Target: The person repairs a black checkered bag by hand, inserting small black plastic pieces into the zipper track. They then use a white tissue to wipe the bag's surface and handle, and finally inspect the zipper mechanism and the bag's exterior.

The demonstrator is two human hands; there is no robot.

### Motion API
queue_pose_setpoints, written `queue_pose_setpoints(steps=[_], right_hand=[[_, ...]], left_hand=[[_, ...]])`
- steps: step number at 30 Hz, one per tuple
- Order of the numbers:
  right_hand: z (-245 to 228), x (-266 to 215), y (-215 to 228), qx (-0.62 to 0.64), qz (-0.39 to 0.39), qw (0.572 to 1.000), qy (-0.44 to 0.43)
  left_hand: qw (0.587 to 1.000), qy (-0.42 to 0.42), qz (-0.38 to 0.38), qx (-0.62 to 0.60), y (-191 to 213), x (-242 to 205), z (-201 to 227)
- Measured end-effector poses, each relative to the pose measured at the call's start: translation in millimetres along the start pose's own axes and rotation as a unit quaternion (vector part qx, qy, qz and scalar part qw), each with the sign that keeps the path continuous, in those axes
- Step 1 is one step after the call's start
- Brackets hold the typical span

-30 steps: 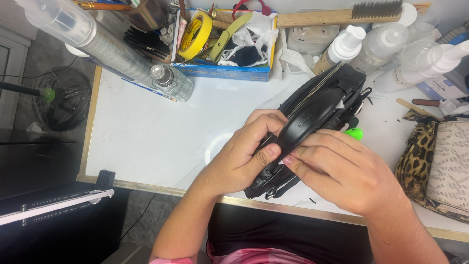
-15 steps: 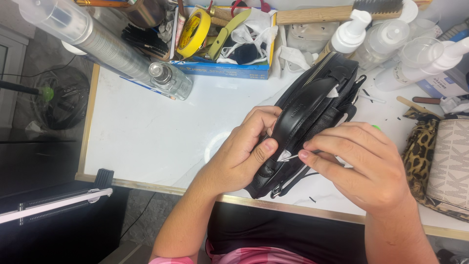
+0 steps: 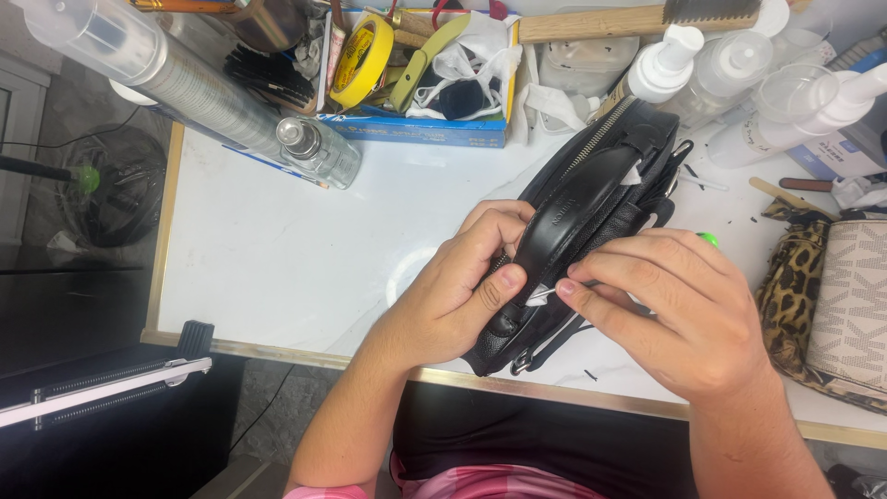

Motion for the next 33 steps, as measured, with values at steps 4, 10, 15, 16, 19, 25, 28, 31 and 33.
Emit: queue_pose_setpoints(steps=[4,10,15,16,19,25,28,31,33], right_hand=[[-0.6,-0.5,-3.1,0.028,-0.012,1.000,-0.002],[2.2,-1.6,-6.2,0.096,-0.013,0.995,-0.004],[1.2,2.4,-7.7,0.122,-0.009,0.992,0.040],[1.6,3.6,-8.2,0.126,-0.013,0.991,0.039],[2.0,8.2,-8.1,0.131,-0.020,0.990,0.046],[3.5,12.0,-2.2,0.072,-0.035,0.996,0.039],[4.4,8.2,2.6,0.030,-0.036,0.999,0.022],[1.5,5.5,1.3,0.018,-0.035,0.999,0.017],[0.1,3.2,-2.5,0.019,-0.032,0.999,0.012]], left_hand=[[1.000,0.005,-0.015,0.009,-2.9,-1.0,1.5],[1.000,-0.013,-0.027,0.004,-4.3,1.1,4.8],[1.000,-0.015,-0.023,-0.002,-4.4,2.2,1.8],[1.000,-0.014,-0.022,-0.001,-4.4,2.7,1.2],[0.999,-0.014,-0.029,-0.009,-3.2,3.4,-0.1],[0.998,0.029,-0.020,-0.050,-1.7,1.7,-6.4],[0.999,0.020,-0.014,-0.025,1.5,3.1,-6.8],[0.998,0.018,-0.028,-0.054,-0.7,3.4,-5.2],[0.998,0.011,-0.031,-0.057,-3.0,3.4,-3.1]])
Point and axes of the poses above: each hand's wrist, its own x-axis towards the middle knuckle, its own y-axis out of the back of the hand, z = x × y, the point moved 8 cm from there along x, towards the middle knuckle, and after that the axes turned 11 degrees about y, right-handed, at the moved point
